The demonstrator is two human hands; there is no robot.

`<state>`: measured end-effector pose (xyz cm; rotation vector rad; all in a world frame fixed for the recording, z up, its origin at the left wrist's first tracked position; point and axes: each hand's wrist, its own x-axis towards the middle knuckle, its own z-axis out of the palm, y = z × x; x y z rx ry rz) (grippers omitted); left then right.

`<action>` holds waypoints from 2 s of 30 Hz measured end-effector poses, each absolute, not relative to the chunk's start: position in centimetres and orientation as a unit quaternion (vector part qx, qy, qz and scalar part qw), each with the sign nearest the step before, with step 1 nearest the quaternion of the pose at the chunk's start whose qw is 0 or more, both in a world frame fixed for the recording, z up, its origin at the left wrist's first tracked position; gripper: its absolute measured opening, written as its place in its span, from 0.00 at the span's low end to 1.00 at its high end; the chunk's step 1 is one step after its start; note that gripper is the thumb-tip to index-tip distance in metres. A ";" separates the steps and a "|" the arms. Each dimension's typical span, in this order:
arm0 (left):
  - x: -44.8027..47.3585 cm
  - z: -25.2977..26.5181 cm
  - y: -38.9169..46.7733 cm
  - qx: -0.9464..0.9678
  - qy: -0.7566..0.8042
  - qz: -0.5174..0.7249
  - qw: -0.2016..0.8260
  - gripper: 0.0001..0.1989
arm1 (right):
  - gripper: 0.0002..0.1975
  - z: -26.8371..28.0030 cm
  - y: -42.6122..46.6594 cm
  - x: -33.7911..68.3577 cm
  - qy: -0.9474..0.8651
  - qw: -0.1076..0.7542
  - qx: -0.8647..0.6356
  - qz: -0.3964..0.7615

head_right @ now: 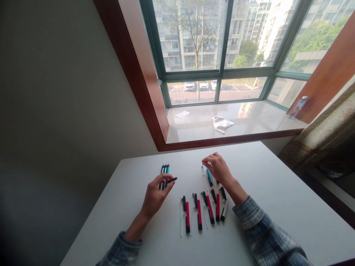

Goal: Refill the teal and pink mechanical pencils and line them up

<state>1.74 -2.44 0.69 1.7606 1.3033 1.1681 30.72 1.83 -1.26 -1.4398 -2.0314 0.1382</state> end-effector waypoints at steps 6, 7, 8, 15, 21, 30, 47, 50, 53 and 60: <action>1.3 0.4 -2.5 0.696 0.492 0.445 0.274 0.04 | 0.08 -2.1 2.0 30.1 -0.765 0.306 -0.562 0.068; 1.3 0.4 -2.5 0.697 0.491 0.446 0.274 0.04 | 0.08 -1.8 1.8 29.9 -0.755 0.329 -0.563 0.067; 1.4 0.5 -2.5 0.697 0.490 0.446 0.275 0.04 | 0.09 -1.5 1.6 29.6 -0.739 0.362 -0.564 0.069; 1.7 1.0 -3.1 0.688 0.485 0.456 0.288 0.05 | 0.14 -0.3 -1.3 25.5 -0.663 0.491 -0.463 0.324; 1.8 0.8 -3.3 0.694 0.476 0.450 0.298 0.05 | 0.13 -0.6 -2.2 23.4 -0.673 0.463 -0.421 0.393; 1.8 1.0 -3.5 0.733 0.455 0.426 0.274 0.04 | 0.11 -0.6 -2.4 23.2 -0.676 0.451 -0.410 0.413; 1.9 1.2 -3.5 0.745 0.442 0.420 0.270 0.03 | 0.13 0.1 -2.9 23.4 -0.772 0.364 -0.439 0.279; 1.9 1.1 -3.5 0.743 0.442 0.423 0.271 0.03 | 0.11 0.1 -2.8 23.5 -0.781 0.362 -0.421 0.285; 1.9 1.1 -3.4 0.748 0.433 0.423 0.272 0.03 | 0.13 0.2 -2.9 23.5 -0.786 0.347 -0.412 0.304; 2.0 1.3 -3.5 0.755 0.420 0.421 0.275 0.03 | 0.12 0.4 -2.9 23.5 -0.771 0.376 -0.401 0.320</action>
